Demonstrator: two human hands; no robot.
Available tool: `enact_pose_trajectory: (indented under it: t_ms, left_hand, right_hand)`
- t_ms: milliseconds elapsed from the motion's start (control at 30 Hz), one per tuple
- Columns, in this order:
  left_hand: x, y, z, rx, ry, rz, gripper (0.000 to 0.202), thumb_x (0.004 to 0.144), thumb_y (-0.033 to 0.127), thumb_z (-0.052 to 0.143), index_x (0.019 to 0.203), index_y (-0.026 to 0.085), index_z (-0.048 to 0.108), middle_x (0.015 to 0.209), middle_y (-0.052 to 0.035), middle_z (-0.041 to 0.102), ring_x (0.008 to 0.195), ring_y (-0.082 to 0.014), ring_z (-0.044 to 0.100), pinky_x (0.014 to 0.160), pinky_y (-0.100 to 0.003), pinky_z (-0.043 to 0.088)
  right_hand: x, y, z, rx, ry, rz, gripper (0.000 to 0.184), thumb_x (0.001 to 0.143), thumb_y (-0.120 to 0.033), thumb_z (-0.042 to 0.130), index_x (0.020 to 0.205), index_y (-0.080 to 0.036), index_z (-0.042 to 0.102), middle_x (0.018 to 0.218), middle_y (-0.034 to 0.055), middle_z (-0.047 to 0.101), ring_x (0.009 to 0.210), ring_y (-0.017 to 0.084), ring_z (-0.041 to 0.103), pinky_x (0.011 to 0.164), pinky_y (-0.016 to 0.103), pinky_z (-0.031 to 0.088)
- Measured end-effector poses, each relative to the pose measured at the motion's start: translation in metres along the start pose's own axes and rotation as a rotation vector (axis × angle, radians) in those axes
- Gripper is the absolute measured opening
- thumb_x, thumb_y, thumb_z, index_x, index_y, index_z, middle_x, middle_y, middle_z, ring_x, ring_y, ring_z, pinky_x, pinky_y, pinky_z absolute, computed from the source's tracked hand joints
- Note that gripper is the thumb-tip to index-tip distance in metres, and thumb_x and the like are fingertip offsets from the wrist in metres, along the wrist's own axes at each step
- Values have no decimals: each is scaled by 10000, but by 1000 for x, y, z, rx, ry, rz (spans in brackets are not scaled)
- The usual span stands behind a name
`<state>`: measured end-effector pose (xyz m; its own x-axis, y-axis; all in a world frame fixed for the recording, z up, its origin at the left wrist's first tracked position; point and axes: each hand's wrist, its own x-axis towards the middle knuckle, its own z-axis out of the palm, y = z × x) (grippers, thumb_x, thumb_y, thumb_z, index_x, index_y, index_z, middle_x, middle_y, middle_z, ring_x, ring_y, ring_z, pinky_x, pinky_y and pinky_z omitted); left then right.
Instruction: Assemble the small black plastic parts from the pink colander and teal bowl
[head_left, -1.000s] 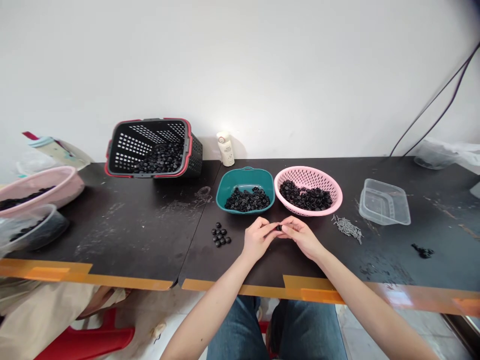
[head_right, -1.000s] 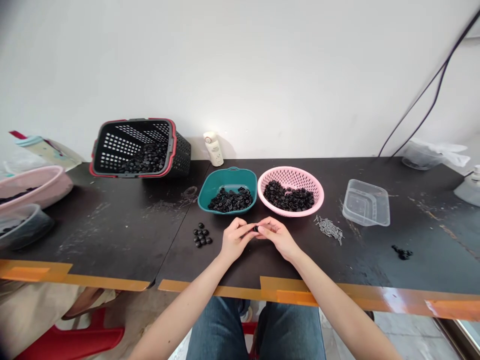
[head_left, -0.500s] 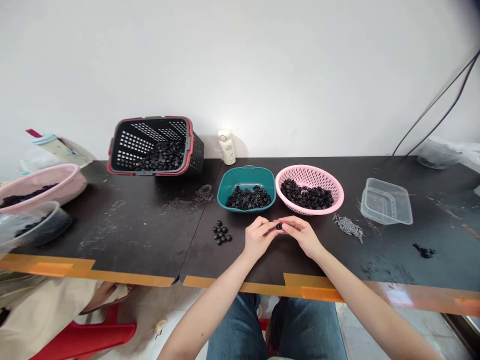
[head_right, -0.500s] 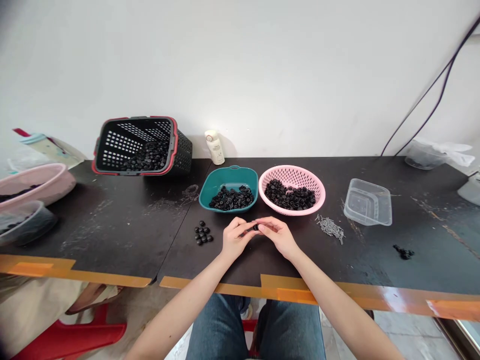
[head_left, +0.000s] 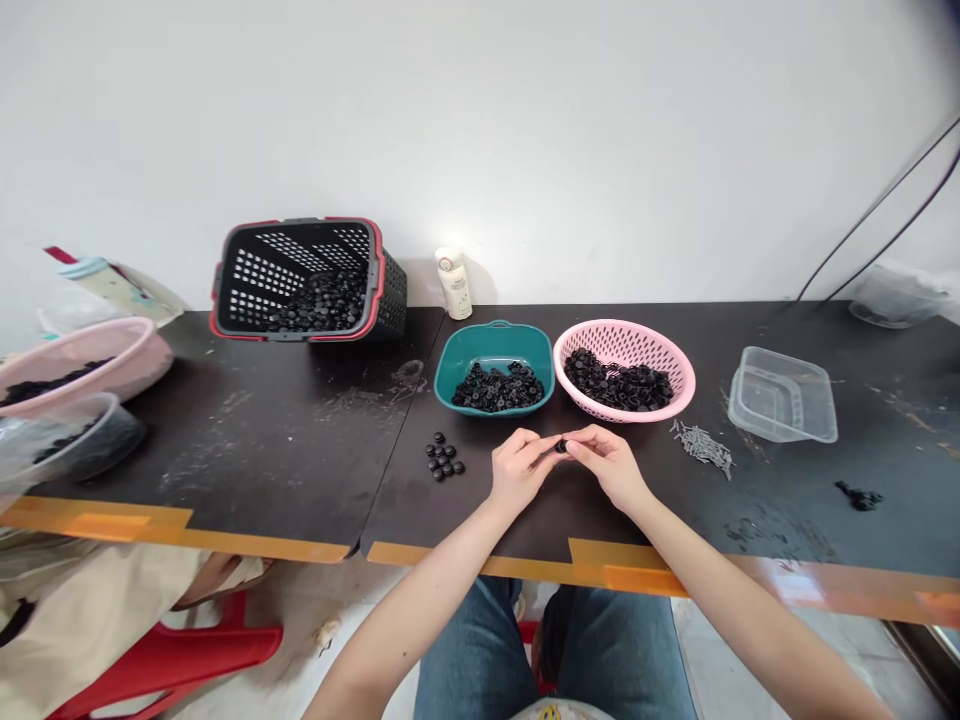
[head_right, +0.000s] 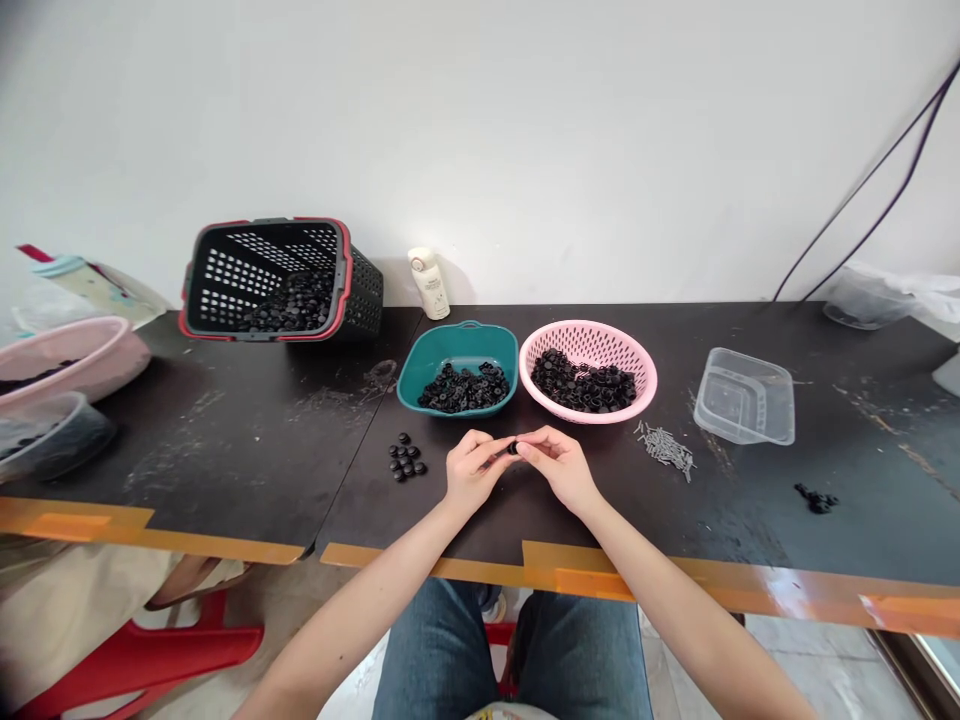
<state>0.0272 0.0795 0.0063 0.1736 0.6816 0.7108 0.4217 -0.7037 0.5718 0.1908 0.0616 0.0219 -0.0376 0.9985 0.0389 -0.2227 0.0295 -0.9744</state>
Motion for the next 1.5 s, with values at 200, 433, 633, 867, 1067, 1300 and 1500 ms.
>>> enact_pose_trajectory:
  t_ms: [200,433,633,867,1067,1300,1500]
  left_hand:
    - [0,1,2,-33,18,-28,247,800,308,667,1036,240,700,749,0,581,590,-75,529,542,-200,467]
    - [-1,3,4,-63,28,-60,227,782,296,688,996,223,705,771,6,559,549,-50,498,522,-190,461]
    - [-1,3,4,-51,30,-53,228,787,321,680,993,227,705,762,9,559,532,-48,499,515,-192,464]
    - [-2,3,5,-15,21,-24,221,784,315,685,982,218,704,751,9,560,530,-48,494,519,-193,459]
    - [-3,3,5,18,24,21,208,781,293,691,968,203,703,755,7,561,535,-46,494,515,-182,447]
    - [-2,3,5,27,43,24,211,784,293,689,973,201,701,757,11,554,516,-38,482,505,-178,444]
    - [-2,3,5,17,63,27,218,775,287,696,974,199,700,757,13,552,531,-44,497,516,-182,458]
  right_hand:
    - [0,-2,3,10,27,-4,194,686,-371,761,794,-240,667,830,27,680,774,191,624,771,379,538]
    - [-6,-6,6,-109,84,-152,108,717,-341,741,727,-246,691,866,47,659,817,204,607,757,367,499]
    - [-5,-8,8,-16,86,-61,164,675,-364,767,668,-237,665,837,29,643,794,189,590,747,352,484]
    - [-3,-10,7,111,62,87,219,663,-350,777,594,-207,625,853,18,621,821,173,566,819,331,450]
    - [-4,-9,5,120,48,116,231,692,-347,756,579,-196,623,858,26,604,837,177,554,847,325,429]
    - [-6,-12,6,49,27,53,239,742,-370,711,604,-202,615,850,28,602,835,175,552,822,316,444]
    - [-7,-10,9,-20,54,-54,167,745,-387,704,780,-234,647,842,23,625,805,175,574,768,324,493]
